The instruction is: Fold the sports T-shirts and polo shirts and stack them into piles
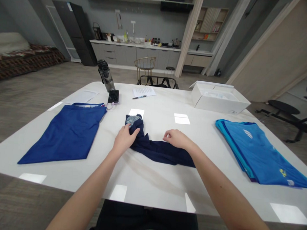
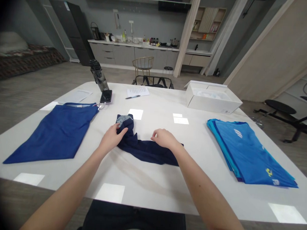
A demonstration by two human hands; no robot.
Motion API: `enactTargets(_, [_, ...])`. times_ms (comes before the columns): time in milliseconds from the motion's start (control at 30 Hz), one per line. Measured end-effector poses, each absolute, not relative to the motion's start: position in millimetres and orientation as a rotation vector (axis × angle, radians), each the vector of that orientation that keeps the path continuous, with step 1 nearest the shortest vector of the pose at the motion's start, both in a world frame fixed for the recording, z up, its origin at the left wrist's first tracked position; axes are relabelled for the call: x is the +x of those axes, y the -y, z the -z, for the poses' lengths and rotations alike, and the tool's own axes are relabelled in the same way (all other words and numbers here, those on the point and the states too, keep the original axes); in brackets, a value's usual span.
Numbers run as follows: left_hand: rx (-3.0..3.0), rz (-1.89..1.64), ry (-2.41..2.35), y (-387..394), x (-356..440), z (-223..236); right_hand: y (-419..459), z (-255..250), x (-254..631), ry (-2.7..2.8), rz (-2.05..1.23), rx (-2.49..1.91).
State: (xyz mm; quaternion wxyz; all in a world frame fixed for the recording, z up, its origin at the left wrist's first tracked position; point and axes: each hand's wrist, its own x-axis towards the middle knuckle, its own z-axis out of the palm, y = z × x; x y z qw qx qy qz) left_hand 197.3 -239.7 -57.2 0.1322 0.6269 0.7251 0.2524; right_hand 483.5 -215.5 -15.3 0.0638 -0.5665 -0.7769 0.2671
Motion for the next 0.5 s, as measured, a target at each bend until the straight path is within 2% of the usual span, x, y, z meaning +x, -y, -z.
enactTargets(100, [1.828, -0.715, -2.051, 221.0, 209.6, 62.2, 190.4, 38.9, 432.2, 2.049, -1.336, -1.395])
enactTargets(167, [1.808, -0.850, -1.950, 209.0, 218.3, 67.8, 176.5, 53.8, 406.4, 1.904, -1.489, -1.404])
enactTargets(267, [1.571, -1.180, -1.561, 191.1, 230.2, 78.5, 161.5, 67.7, 392.8, 1.842, -1.345, -1.524])
enactTargets(367, [1.084, -1.496, -1.171, 174.7, 235.8, 87.4, 154.7, 71.3, 411.4, 1.834, -1.208, -1.575])
enactTargets(500, [0.592, -1.727, -1.023, 163.0, 225.3, 87.1, 158.2, 64.4, 467.3, 1.875, -1.058, -1.529])
